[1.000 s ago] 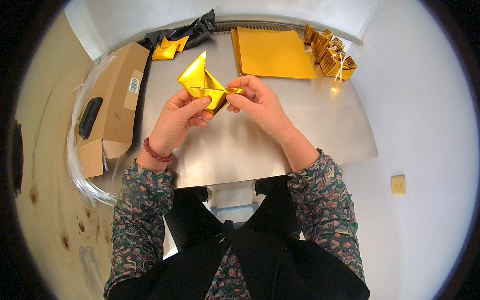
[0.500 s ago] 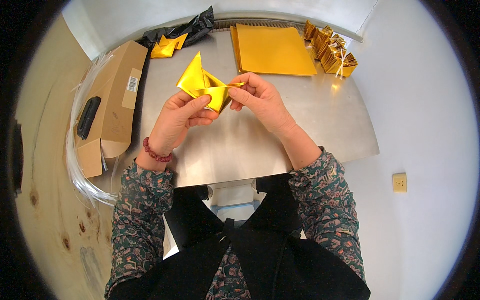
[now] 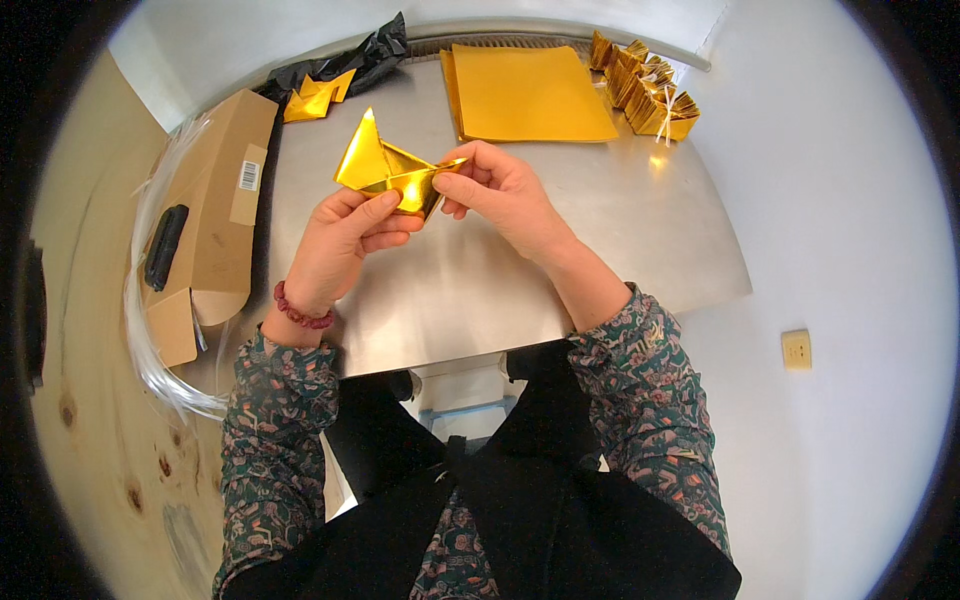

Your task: The person folds a sheet of yellow paper into a small origami shape on a metal table. They complete one piece and place it aside, then begin folding a second sheet.

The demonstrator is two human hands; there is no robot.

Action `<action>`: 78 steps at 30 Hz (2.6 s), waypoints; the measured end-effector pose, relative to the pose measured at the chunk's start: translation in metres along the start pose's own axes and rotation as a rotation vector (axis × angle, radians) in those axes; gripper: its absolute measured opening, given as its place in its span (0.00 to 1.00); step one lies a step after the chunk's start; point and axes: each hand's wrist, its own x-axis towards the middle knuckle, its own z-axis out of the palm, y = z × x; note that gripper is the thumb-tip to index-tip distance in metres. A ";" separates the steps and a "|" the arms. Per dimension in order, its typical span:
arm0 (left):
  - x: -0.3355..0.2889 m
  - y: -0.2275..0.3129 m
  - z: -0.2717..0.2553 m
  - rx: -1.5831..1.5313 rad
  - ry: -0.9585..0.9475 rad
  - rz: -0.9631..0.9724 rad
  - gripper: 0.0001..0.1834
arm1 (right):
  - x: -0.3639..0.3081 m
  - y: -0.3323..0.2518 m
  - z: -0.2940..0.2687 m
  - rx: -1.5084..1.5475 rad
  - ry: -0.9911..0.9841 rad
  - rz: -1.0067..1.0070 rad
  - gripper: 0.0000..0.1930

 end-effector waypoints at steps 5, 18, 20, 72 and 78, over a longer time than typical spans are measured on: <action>-0.001 -0.002 0.000 -0.047 0.001 0.021 0.15 | 0.001 0.001 0.001 -0.004 0.006 -0.007 0.09; -0.003 -0.001 0.002 -0.089 -0.016 0.020 0.16 | 0.001 0.002 0.001 -0.010 0.017 0.008 0.08; -0.004 -0.001 0.003 -0.085 0.001 0.040 0.16 | 0.000 0.003 0.001 -0.015 0.017 0.012 0.08; -0.004 0.000 -0.011 -0.036 0.040 0.075 0.13 | -0.007 0.002 0.008 -0.010 -0.105 0.217 0.10; -0.006 -0.001 -0.010 -0.025 0.043 0.068 0.14 | -0.008 0.001 0.007 -0.030 -0.107 0.221 0.09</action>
